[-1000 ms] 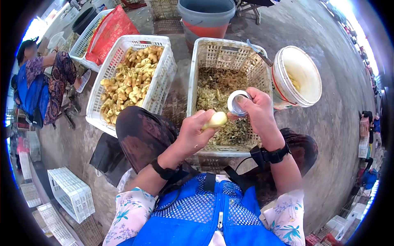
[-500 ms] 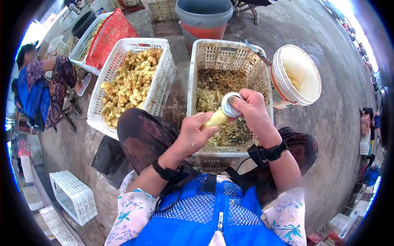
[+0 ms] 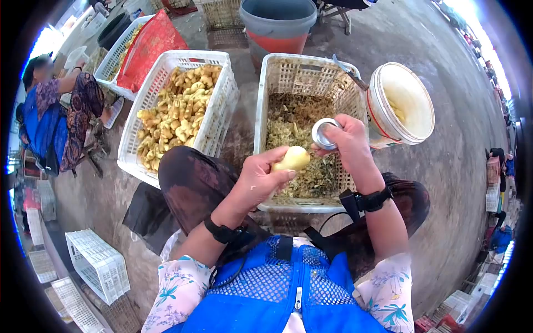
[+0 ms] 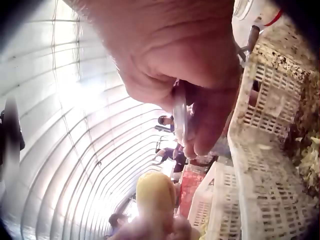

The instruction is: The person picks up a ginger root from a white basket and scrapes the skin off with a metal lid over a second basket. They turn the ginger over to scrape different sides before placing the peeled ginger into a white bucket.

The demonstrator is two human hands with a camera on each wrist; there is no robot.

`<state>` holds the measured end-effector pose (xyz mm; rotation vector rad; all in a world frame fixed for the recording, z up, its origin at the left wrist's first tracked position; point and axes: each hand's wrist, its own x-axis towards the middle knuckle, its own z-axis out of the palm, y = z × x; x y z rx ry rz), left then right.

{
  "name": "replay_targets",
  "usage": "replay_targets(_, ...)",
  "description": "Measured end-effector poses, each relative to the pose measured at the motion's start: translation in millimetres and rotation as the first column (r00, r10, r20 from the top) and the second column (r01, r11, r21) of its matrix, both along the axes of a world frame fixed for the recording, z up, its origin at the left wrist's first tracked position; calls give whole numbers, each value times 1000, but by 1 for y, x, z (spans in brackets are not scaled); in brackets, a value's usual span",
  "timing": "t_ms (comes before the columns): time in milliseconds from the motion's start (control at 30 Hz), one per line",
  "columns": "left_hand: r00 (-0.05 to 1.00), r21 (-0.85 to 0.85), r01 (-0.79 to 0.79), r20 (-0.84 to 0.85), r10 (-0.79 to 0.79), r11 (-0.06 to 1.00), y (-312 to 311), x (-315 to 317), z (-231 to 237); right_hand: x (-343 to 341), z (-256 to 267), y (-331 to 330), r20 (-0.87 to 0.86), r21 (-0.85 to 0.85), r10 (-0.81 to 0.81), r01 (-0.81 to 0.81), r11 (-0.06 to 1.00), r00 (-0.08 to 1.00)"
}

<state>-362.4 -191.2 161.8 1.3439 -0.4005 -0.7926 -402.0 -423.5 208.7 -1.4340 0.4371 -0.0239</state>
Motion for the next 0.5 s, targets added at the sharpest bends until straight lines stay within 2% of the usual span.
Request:
replay_targets(33,981,-81,-32,-192,16,996,0,1,5,0,-1,-2,41,-1,-6,6,1000,999)
replay_targets(100,965,-151,-59,-260,17,987,-2,2,10,-3,1,0,117,0,-14,14,1000,993)
replay_targets(167,946,-215,-73,-324,-1,974,-3,1,11,-7,4,6,162,-237,99,-59,970,982)
replay_targets(233,956,-204,-37,-292,-24,978,-4,1,13,-9,7,11,177,-463,214,-111,880,961)
replay_targets(267,960,-196,-22,-278,-35,980,-4,1,13,-9,9,14,141,-509,224,-124,852,964)
replay_targets(367,971,-174,26,-231,-67,984,0,1,15,-9,-9,8,70,-292,194,-166,942,978)
replay_targets(467,974,-150,42,-216,-75,988,1,1,20,-11,-17,9,127,-120,180,-165,979,975)
replay_targets(500,971,-150,59,-220,-92,987,2,2,22,-12,-18,8,146,-115,184,-168,979,972)
